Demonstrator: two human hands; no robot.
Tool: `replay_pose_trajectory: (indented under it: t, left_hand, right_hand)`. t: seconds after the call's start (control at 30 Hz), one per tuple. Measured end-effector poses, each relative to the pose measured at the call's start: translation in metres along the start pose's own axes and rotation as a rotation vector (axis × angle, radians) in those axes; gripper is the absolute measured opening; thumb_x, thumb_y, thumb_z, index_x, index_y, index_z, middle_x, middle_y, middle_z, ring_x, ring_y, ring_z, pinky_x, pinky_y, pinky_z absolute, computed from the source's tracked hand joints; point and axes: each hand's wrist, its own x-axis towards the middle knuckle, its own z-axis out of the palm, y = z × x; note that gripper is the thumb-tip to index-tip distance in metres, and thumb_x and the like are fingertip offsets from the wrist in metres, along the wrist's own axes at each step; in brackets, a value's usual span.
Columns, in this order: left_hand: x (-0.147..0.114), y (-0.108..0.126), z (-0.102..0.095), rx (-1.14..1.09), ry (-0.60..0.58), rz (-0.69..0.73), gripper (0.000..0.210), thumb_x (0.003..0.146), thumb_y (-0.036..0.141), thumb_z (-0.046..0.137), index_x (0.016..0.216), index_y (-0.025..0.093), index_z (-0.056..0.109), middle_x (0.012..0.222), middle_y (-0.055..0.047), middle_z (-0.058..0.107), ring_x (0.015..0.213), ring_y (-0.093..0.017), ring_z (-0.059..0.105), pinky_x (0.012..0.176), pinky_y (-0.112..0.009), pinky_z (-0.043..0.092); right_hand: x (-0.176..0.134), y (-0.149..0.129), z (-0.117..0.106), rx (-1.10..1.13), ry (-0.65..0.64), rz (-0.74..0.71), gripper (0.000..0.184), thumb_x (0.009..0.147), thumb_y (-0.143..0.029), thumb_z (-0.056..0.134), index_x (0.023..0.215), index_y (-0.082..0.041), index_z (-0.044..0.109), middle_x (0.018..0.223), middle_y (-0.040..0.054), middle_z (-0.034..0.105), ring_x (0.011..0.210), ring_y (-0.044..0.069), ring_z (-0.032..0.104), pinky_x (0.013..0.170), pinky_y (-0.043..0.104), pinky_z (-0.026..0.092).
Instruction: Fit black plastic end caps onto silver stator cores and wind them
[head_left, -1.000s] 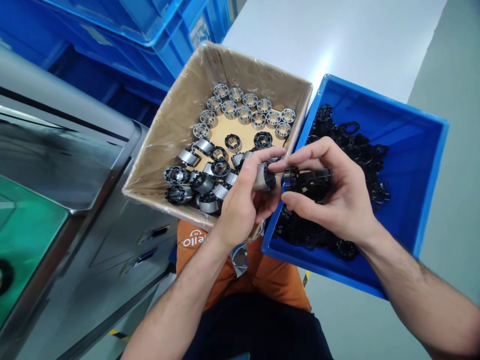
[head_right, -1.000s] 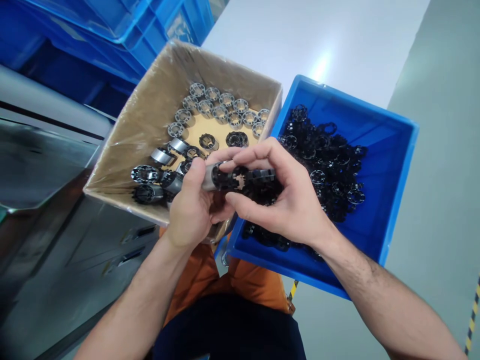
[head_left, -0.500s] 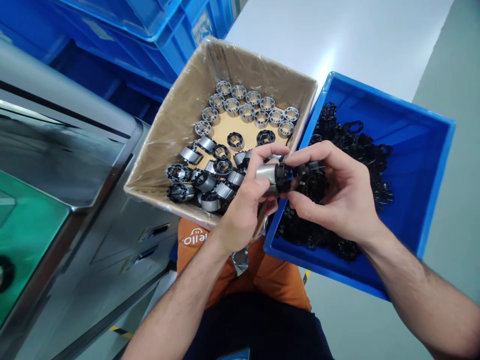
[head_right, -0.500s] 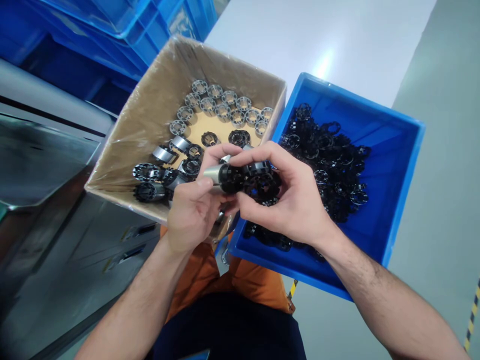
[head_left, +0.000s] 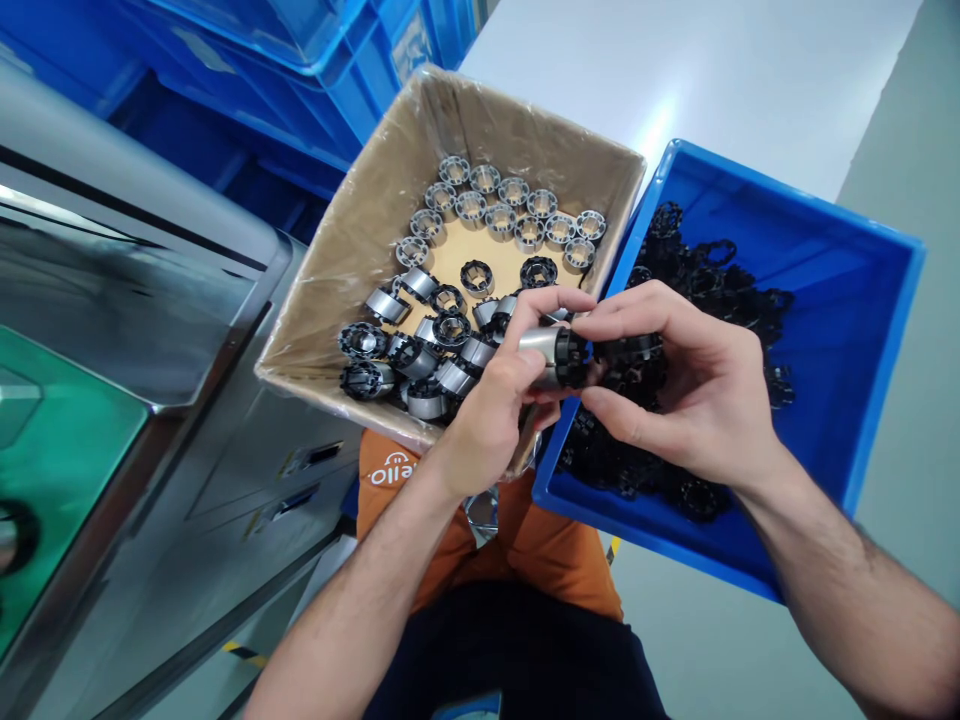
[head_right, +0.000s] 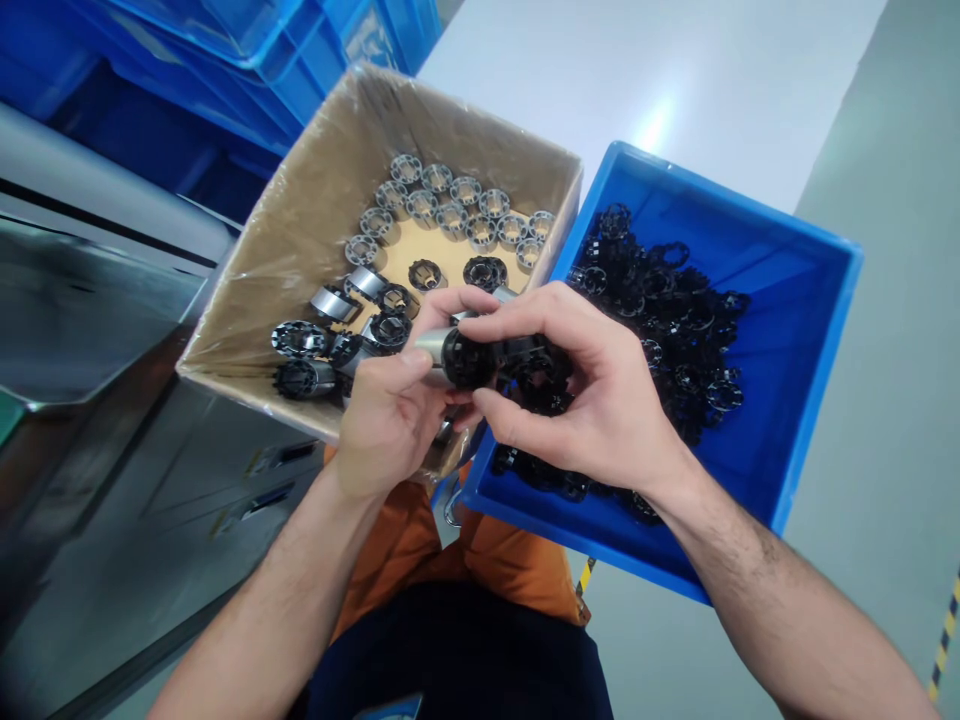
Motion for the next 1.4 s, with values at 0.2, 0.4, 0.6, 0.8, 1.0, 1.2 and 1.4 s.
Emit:
replay_pose_trajectory:
  t: [0.2,0.4,0.6,0.8,1.0,1.2,1.4]
  left_hand:
    - [0.000,0.000,-0.001,0.022,-0.032,0.028,0.044,0.120,0.066,0.068,0.150,0.035,0.075,0.100,-0.002,0.064,0.065,-0.013,0.048,0.053,-0.027,0.041]
    - [0.006,0.001,0.001,0.101,0.097,0.181,0.059,0.115,0.085,0.078,0.130,0.027,0.082,0.108,-0.006,0.085,0.062,-0.014,0.074,0.051,-0.027,0.056]
    - [0.014,0.001,0.004,0.048,0.289,0.259,0.061,0.102,0.073,0.102,0.106,0.027,0.063,0.074,0.008,0.073,0.044,-0.009,0.056,0.041,-0.021,0.044]
    - [0.015,0.001,0.003,-0.009,0.130,0.062,0.052,0.114,0.073,0.086,0.145,0.033,0.077,0.095,-0.002,0.077,0.066,-0.018,0.072,0.053,-0.030,0.060]
    - [0.005,-0.007,0.003,0.025,-0.004,0.040,0.046,0.124,0.074,0.069,0.120,0.029,0.075,0.084,0.000,0.061,0.063,-0.015,0.059,0.054,-0.027,0.049]
    - [0.002,-0.002,0.005,-0.013,-0.003,-0.012,0.047,0.123,0.076,0.065,0.133,0.032,0.075,0.094,-0.002,0.065,0.069,-0.017,0.056,0.062,-0.033,0.057]
    - [0.002,0.004,0.008,-0.030,0.027,-0.020,0.046,0.121,0.074,0.066,0.133,0.031,0.072,0.094,-0.002,0.063,0.067,-0.016,0.053,0.060,-0.030,0.055]
  right_hand:
    - [0.000,-0.002,0.003,-0.113,0.013,-0.091,0.038,0.098,-0.024,0.107,0.132,-0.037,0.096,0.120,0.0050,0.091,0.109,0.030,0.085,0.098,0.052,0.072]
    - [0.004,-0.006,-0.011,-0.172,0.007,0.005,0.038,0.103,-0.031,0.102,0.139,-0.035,0.092,0.133,0.0057,0.091,0.120,0.033,0.086,0.114,0.059,0.073]
    - [-0.001,-0.003,-0.005,-0.062,0.061,0.033,0.056,0.092,-0.027,0.109,0.136,-0.037,0.077,0.116,0.0000,0.079,0.093,0.024,0.080,0.085,0.047,0.076]
    - [-0.004,-0.004,0.006,0.058,0.035,0.043,0.054,0.089,-0.015,0.101,0.122,-0.036,0.065,0.110,-0.0030,0.078,0.092,0.021,0.080,0.077,0.039,0.072]
    - [-0.002,-0.008,0.007,-0.016,0.068,0.036,0.044,0.086,-0.020,0.102,0.117,-0.035,0.076,0.123,0.0036,0.082,0.101,0.026,0.079,0.082,0.042,0.074]
    - [-0.004,-0.004,0.013,-0.002,0.127,0.015,0.041,0.090,-0.037,0.112,0.126,-0.033,0.092,0.122,0.0058,0.090,0.107,0.029,0.084,0.098,0.050,0.075]
    - [-0.004,-0.005,0.011,0.000,0.124,0.055,0.040,0.092,-0.040,0.115,0.127,-0.038,0.096,0.123,0.0045,0.092,0.109,0.032,0.084,0.095,0.054,0.072]
